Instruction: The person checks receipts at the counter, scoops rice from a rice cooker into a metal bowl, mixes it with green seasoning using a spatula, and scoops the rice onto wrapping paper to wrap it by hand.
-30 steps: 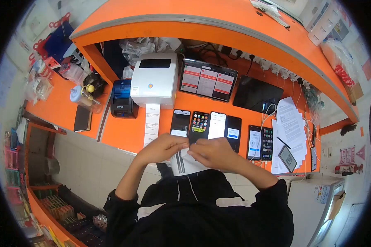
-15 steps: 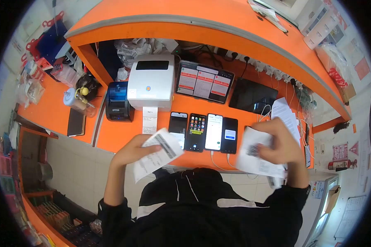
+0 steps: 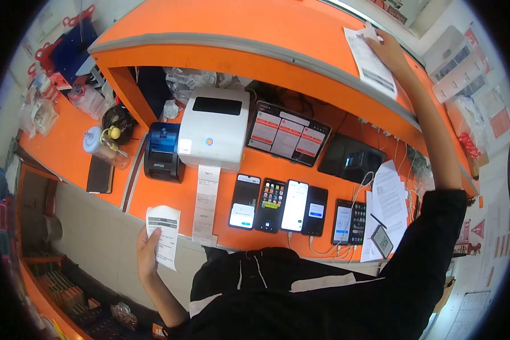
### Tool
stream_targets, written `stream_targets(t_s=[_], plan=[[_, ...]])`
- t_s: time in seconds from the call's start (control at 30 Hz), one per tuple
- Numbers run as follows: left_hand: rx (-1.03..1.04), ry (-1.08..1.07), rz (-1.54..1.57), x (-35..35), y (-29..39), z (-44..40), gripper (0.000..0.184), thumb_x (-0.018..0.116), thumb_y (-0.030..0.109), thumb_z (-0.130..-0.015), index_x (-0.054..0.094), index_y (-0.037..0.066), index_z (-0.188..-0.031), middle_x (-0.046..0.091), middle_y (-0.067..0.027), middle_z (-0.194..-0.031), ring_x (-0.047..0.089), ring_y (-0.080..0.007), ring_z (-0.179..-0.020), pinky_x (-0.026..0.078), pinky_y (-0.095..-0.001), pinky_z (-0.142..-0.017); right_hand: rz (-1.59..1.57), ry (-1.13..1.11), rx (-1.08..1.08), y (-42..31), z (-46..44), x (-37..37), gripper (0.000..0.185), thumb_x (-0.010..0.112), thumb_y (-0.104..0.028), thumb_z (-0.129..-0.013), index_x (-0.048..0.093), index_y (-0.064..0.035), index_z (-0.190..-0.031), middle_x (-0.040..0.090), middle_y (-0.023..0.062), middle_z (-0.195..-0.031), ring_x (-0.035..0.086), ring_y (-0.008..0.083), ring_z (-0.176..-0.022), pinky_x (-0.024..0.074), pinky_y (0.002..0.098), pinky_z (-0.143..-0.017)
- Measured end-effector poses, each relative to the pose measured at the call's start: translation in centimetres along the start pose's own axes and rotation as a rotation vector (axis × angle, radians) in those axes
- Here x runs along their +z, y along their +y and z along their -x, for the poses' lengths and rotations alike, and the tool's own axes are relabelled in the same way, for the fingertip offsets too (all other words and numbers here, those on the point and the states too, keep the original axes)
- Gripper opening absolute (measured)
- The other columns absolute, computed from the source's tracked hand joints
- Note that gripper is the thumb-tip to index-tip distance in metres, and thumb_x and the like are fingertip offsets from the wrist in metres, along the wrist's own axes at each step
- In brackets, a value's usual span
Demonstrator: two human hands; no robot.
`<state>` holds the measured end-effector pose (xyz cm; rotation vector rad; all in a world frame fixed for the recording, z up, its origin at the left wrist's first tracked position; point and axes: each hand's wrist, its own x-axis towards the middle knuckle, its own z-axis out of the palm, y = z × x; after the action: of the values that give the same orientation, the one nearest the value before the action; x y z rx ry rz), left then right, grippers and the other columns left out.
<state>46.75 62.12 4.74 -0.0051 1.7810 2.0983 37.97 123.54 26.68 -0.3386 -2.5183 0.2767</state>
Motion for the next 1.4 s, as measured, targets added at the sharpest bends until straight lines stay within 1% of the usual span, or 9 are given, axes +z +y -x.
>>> stream_targets(t_s=[0.13, 0.2, 0.27, 0.43, 0.47, 0.53, 0.7, 1.33, 1.4], plan=[[0.020, 0.199, 0.038, 0.9, 0.1, 0.4, 0.025, 0.048, 0.010, -0.086, 0.050, -0.004, -0.107, 0.059, -0.0059, -0.093, 0.054, -0.0092, -0.080, 0.043, -0.0236, -0.073, 0.469, 0.306, -0.078, 1.1, -5.0, 2.9, 0.028, 0.055, -0.021, -0.078, 0.055, -0.0032, -0.100, 0.059, 0.0184, -0.093, 0.058, 0.0325, -0.086, 0.0444, 0.0393, -0.077], [0.021, 0.225, 0.040, 0.3, -0.5, 0.3, 0.027, 0.048, 0.010, -0.086, 0.049, -0.004, -0.108, 0.058, -0.0062, -0.094, 0.054, -0.0097, -0.081, 0.043, -0.0239, -0.074, 0.384, -0.089, -0.265, 3.0, -8.1, 2.8, 0.024, 0.056, -0.022, -0.076, 0.057, -0.0044, -0.093, 0.058, 0.0188, -0.097, 0.055, 0.0384, -0.088, 0.0433, 0.0436, -0.078], [0.013, 0.248, 0.042, -0.5, -1.3, 0.3, 0.028, 0.048, 0.011, -0.086, 0.048, -0.004, -0.109, 0.058, -0.0066, -0.094, 0.055, -0.0101, -0.083, 0.043, -0.0242, -0.075, 0.369, -0.067, -0.293, 5.5, -11.9, 4.6, 0.021, 0.058, -0.020, -0.073, 0.059, -0.0059, -0.088, 0.058, 0.0152, -0.098, 0.056, 0.0378, -0.085, 0.0438, 0.0453, -0.074], [0.027, 0.551, 0.185, -3.0, -3.7, 0.5, 0.038, 0.049, 0.012, -0.082, 0.043, -0.003, -0.117, 0.054, -0.0105, -0.106, 0.054, -0.0169, -0.092, 0.044, -0.0287, -0.078, 0.486, -0.320, 0.222, 7.3, -16.2, 7.5, 0.034, 0.048, -0.031, -0.074, 0.065, -0.0041, -0.086, 0.038, 0.0294, -0.124, 0.030, 0.0431, -0.119, 0.0381, 0.0428, -0.089], [0.024, 0.552, 0.183, -3.5, -3.9, 0.8, 0.038, 0.049, 0.012, -0.082, 0.043, -0.003, -0.117, 0.054, -0.0105, -0.106, 0.054, -0.0169, -0.092, 0.044, -0.0287, -0.078, 0.486, -0.324, 0.223, 7.5, -16.0, 7.4, 0.034, 0.048, -0.031, -0.074, 0.065, -0.0041, -0.086, 0.038, 0.0294, -0.124, 0.030, 0.0431, -0.119, 0.0381, 0.0428, -0.089], [0.026, 0.590, 0.187, -4.1, -4.0, 1.5, 0.039, 0.048, 0.013, -0.081, 0.044, -0.002, -0.117, 0.052, -0.0115, -0.109, 0.053, -0.0193, -0.096, 0.044, -0.0308, -0.080, 0.601, -0.094, 0.016, 5.7, -14.4, 6.7, 0.042, 0.045, -0.033, -0.075, 0.062, 0.0051, -0.081, 0.060, 0.0257, -0.083, 0.058, 0.0401, -0.083, 0.0456, 0.0438, -0.076], [0.042, 0.648, 0.195, -4.5, -4.8, 3.9, 0.042, 0.048, 0.017, -0.079, 0.044, -0.001, -0.116, 0.052, -0.0113, -0.108, 0.053, -0.0199, -0.097, 0.044, -0.0314, -0.081, 0.596, -0.021, -0.141, 3.7, -12.4, 5.7, 0.042, 0.045, -0.032, -0.075, 0.062, 0.0050, -0.081, 0.060, 0.0263, -0.084, 0.057, 0.0403, -0.083, 0.0451, 0.0443, -0.076], [-0.002, 0.721, 0.246, -4.7, -7.9, 3.6, 0.045, 0.049, 0.020, -0.075, 0.045, -0.001, -0.115, 0.053, -0.0114, -0.107, 0.052, -0.0225, -0.096, 0.041, -0.0340, -0.083, 0.606, 0.083, -0.193, 4.2, -10.5, 6.0, 0.040, 0.045, -0.031, -0.075, 0.062, 0.0049, -0.079, 0.058, 0.0283, -0.089, 0.056, 0.0410, -0.085, 0.0436, 0.0459, -0.077], [-0.001, 0.719, 0.242, -4.9, -8.4, 3.4, 0.045, 0.049, 0.020, -0.075, 0.045, -0.001, -0.115, 0.053, -0.0114, -0.107, 0.052, -0.0224, -0.096, 0.041, -0.0342, -0.083, 0.480, -0.205, 0.031, 4.9, -11.9, 5.8, 0.035, 0.044, -0.027, -0.078, 0.063, 0.0006, -0.084, 0.050, 0.0299, -0.106, 0.049, 0.0412, -0.097, 0.0399, 0.0474, -0.081]])
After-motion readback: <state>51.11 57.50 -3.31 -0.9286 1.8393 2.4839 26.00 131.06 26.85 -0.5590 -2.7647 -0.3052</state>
